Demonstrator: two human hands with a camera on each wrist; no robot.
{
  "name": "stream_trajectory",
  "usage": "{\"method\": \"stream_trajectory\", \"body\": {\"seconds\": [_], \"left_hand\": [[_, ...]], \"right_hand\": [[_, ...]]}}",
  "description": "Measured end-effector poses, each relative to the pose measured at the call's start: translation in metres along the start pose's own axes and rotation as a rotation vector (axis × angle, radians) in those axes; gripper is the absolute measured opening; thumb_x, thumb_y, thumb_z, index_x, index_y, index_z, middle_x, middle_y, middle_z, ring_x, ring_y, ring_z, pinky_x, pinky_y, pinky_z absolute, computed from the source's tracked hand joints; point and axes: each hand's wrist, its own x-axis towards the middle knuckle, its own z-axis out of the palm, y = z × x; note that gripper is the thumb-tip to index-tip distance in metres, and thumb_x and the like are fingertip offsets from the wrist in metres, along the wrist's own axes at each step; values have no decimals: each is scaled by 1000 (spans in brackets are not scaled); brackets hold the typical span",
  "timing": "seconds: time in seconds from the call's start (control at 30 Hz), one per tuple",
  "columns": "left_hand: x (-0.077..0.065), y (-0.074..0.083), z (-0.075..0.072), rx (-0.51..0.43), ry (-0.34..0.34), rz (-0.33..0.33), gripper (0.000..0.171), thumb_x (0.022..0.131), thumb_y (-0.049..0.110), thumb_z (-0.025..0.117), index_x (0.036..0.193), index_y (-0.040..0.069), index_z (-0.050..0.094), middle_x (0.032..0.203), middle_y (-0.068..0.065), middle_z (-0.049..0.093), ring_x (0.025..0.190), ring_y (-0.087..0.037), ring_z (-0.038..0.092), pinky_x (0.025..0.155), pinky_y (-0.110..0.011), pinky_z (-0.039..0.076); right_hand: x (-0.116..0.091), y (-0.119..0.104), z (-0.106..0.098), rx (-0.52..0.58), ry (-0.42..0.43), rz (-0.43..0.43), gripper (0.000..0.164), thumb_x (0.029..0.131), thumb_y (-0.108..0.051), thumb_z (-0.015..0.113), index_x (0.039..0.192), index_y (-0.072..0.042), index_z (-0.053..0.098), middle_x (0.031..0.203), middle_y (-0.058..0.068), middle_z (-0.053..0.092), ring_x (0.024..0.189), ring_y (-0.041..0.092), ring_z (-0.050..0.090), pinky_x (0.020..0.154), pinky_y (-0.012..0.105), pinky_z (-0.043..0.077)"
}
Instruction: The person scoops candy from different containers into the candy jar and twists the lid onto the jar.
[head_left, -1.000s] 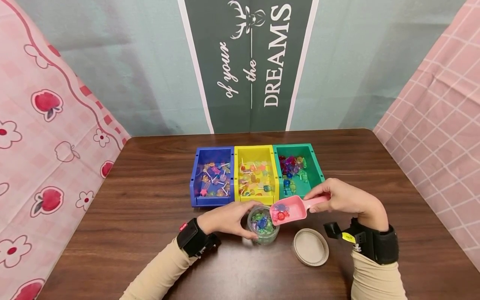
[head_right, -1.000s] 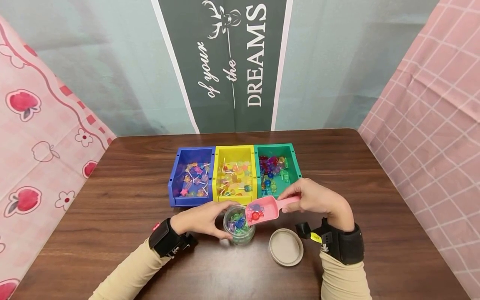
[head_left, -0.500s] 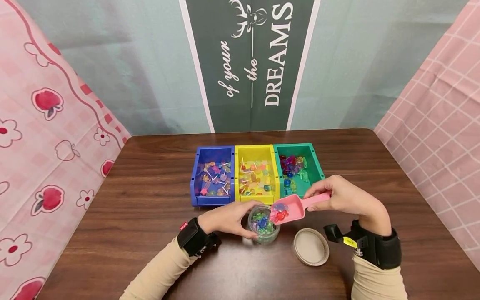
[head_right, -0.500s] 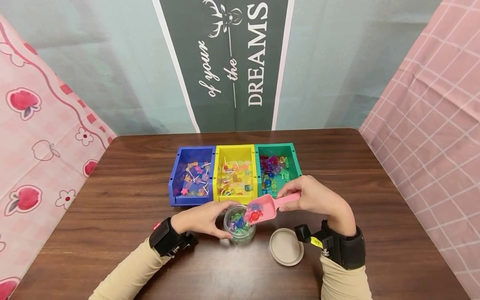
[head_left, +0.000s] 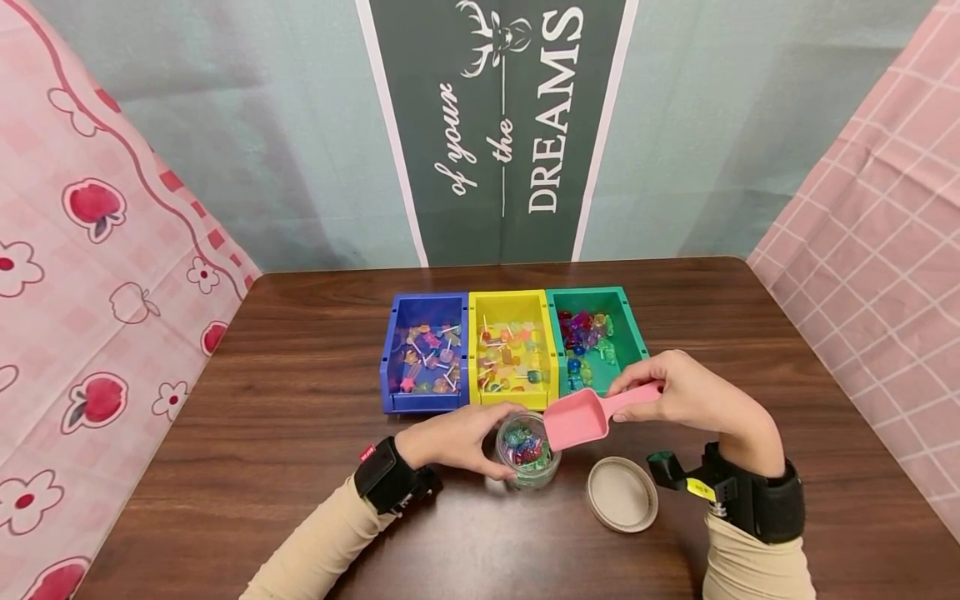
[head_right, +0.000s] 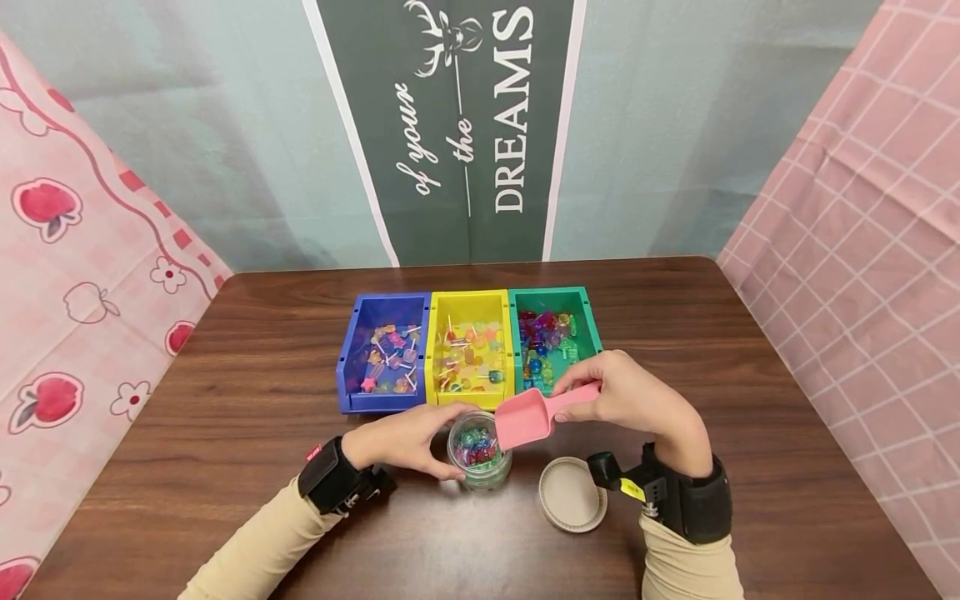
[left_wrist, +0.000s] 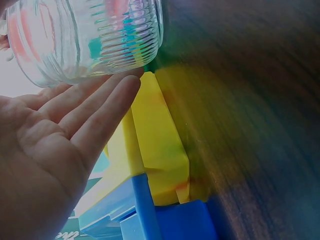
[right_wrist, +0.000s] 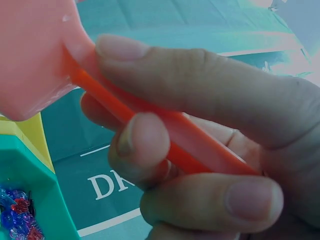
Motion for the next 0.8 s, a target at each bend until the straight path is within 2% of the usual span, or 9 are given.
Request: {"method": "stream_trajectory", "body": {"seconds": [0.37,0.5,0.8], "left_hand": [[0,0,0,-5,-1,-10,76,76,41,73,136,8,40,124,-6,60,107,-10,55,96,-30,50],[0,-1,1,-3,0,-14,76,76,42,73,135,9,40,124,-5,59,108,-9,54,97,-30,50],[0,-2,0,-5,-8,-15,77,76,43,72,136,8,40,125,-5,59,110,-9,54,98,-30,49]], "right_hand": [[-3,3,-3,-9,-44,-81,21,76,-21,76,91,-7,73,74,1,69,58,2,47,46,19,44],[-7,6,-5,-10,-51,-71,19,78,-22,74,92,-8,73,74,0,69,59,2,49,49,20,47],[-17,11,-12,-16,46,-49,12,77,-11,74,90,-10,73,70,-5,66,57,2,48,49,18,44]]}}
